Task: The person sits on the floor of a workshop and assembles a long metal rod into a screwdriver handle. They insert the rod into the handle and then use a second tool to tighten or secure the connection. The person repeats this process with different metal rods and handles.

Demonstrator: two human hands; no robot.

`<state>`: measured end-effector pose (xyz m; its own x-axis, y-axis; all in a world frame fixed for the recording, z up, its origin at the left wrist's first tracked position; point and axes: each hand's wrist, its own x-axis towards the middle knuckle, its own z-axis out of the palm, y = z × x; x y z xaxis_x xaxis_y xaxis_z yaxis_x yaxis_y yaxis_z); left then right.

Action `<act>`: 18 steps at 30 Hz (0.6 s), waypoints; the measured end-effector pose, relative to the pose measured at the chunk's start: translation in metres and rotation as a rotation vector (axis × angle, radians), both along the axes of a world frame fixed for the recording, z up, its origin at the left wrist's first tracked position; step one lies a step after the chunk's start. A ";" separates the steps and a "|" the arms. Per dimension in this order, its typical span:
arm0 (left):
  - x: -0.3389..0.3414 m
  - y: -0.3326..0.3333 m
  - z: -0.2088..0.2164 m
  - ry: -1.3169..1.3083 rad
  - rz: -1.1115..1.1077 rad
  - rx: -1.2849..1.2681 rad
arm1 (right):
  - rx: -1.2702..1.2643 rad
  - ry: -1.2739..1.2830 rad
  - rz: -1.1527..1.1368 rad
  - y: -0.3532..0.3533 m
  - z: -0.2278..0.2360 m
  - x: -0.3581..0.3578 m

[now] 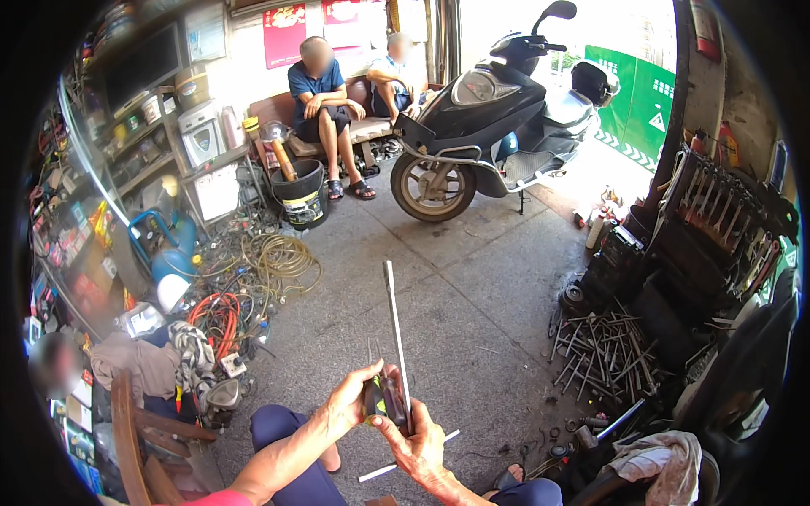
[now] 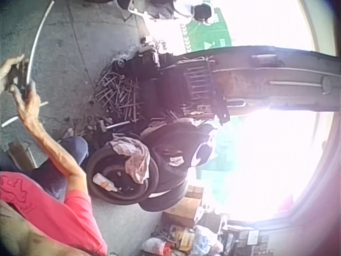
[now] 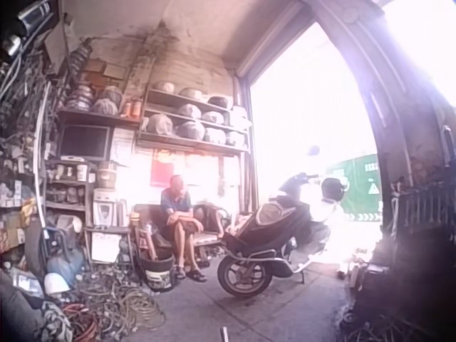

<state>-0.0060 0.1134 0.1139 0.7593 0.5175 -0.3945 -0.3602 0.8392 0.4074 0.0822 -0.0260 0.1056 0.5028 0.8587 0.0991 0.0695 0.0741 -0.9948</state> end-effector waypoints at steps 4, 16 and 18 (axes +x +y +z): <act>0.004 -0.006 0.006 -0.061 -0.014 0.007 | 0.117 0.089 -0.067 0.003 0.002 -0.006; 0.002 0.024 0.013 -0.200 0.189 -0.453 | 0.232 -0.845 -0.088 -0.004 0.011 0.006; 0.002 0.016 0.029 -0.258 0.105 -0.522 | 0.245 -0.937 -0.050 -0.001 -0.001 0.008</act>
